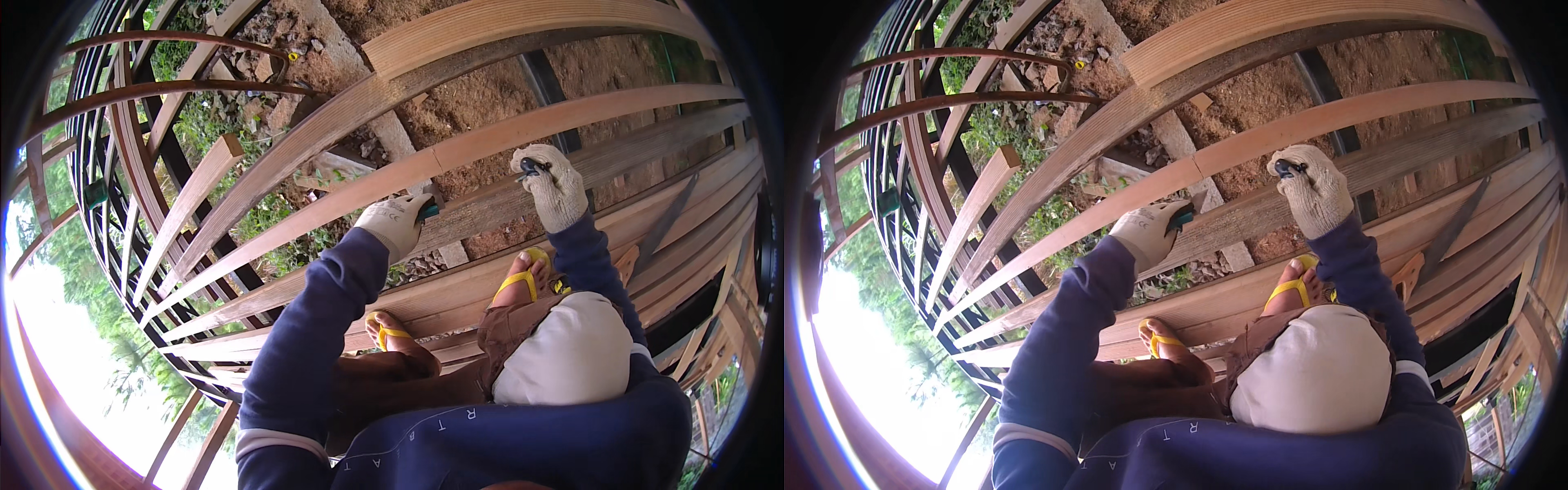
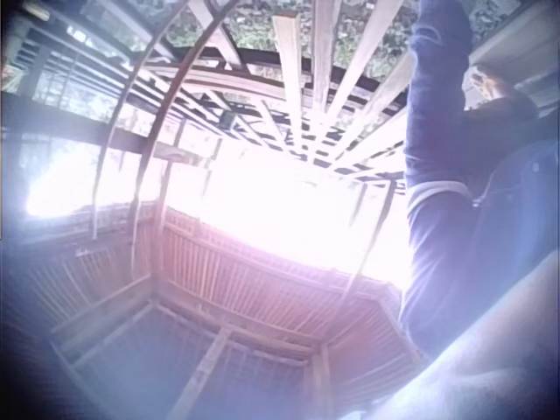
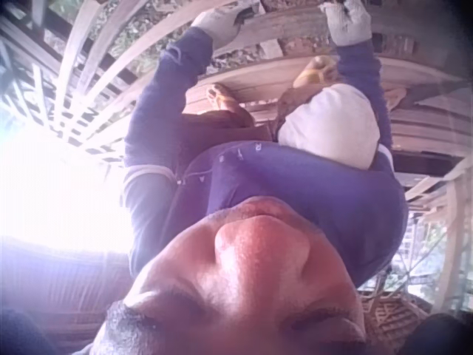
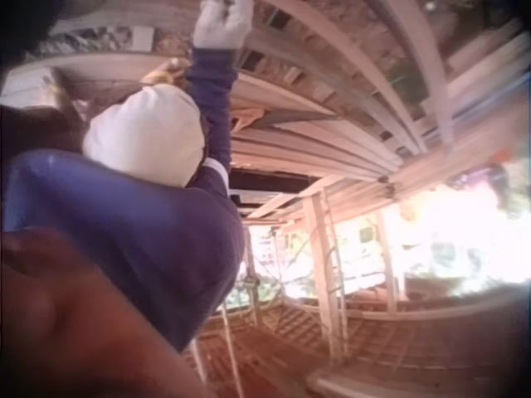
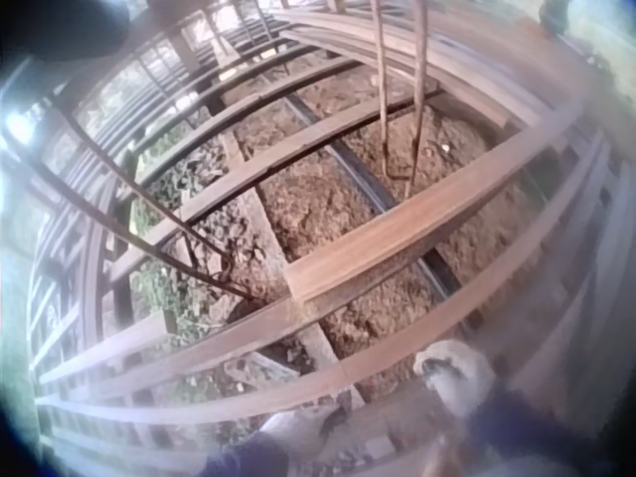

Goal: The person measures a wooden plank using a square and a pencil, then saws the end of the plank using a hand saw.

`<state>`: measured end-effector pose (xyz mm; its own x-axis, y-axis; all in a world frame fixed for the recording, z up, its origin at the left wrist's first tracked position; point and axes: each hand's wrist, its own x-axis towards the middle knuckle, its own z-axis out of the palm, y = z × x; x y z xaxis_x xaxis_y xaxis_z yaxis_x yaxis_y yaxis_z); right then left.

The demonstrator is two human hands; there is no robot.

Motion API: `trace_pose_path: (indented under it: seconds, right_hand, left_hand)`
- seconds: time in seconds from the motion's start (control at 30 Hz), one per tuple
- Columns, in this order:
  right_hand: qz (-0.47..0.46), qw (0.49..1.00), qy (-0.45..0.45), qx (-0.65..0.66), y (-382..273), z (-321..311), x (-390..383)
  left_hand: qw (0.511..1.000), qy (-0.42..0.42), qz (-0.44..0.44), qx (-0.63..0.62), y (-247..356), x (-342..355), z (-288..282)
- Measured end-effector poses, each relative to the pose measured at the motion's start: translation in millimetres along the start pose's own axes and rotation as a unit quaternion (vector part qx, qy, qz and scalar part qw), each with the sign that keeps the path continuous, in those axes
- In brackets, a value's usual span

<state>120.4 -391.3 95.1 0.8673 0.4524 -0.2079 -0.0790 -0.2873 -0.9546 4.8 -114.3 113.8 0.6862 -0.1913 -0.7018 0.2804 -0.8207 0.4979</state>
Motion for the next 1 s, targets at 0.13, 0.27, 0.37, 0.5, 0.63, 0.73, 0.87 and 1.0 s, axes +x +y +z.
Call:
trace_pose_path:
  seconds: [0.13, 0.27, 0.37, 0.5, 0.63, 0.73, 0.87, 1.0]
  right_hand:
    - [0.083, 0.987, 0.019, 0.137, -14.0, -1.9, -25.5]
    - [0.092, 0.981, -0.029, 0.168, -22.8, -4.8, -57.8]
    - [0.056, 0.978, -0.057, 0.190, -23.2, -14.1, -86.2]
    - [0.088, 0.977, 0.045, 0.187, -21.6, -32.6, -134.5]
    - [0.181, 0.971, 0.143, 0.063, -18.4, -36.4, -187.5]
    - [0.158, 0.968, 0.192, 0.039, -6.4, -24.0, -215.6]
    - [0.113, 0.932, 0.282, 0.197, 19.9, -7.9, -233.7]
    - [0.109, 0.955, 0.277, 0.015, 35.1, -2.6, -237.0]
  left_hand:
    - [0.998, 0.039, 0.019, 0.036, 41.5, -49.6, -62.5]
    - [0.993, 0.082, 0.070, 0.047, 83.4, -88.9, -103.2]
    - [0.992, 0.059, 0.113, 0.026, 107.6, -103.8, -115.3]
    - [0.989, -0.010, 0.144, 0.023, 130.4, -132.6, -121.4]
    - [0.988, -0.051, 0.137, -0.045, 120.7, -127.8, -88.7]
    - [0.993, -0.020, 0.115, -0.002, 95.4, -95.1, -18.7]
    - [0.990, -0.066, 0.041, 0.122, 60.7, -38.7, 71.8]
    - [0.981, -0.011, 0.047, 0.185, 33.0, -1.0, 104.0]
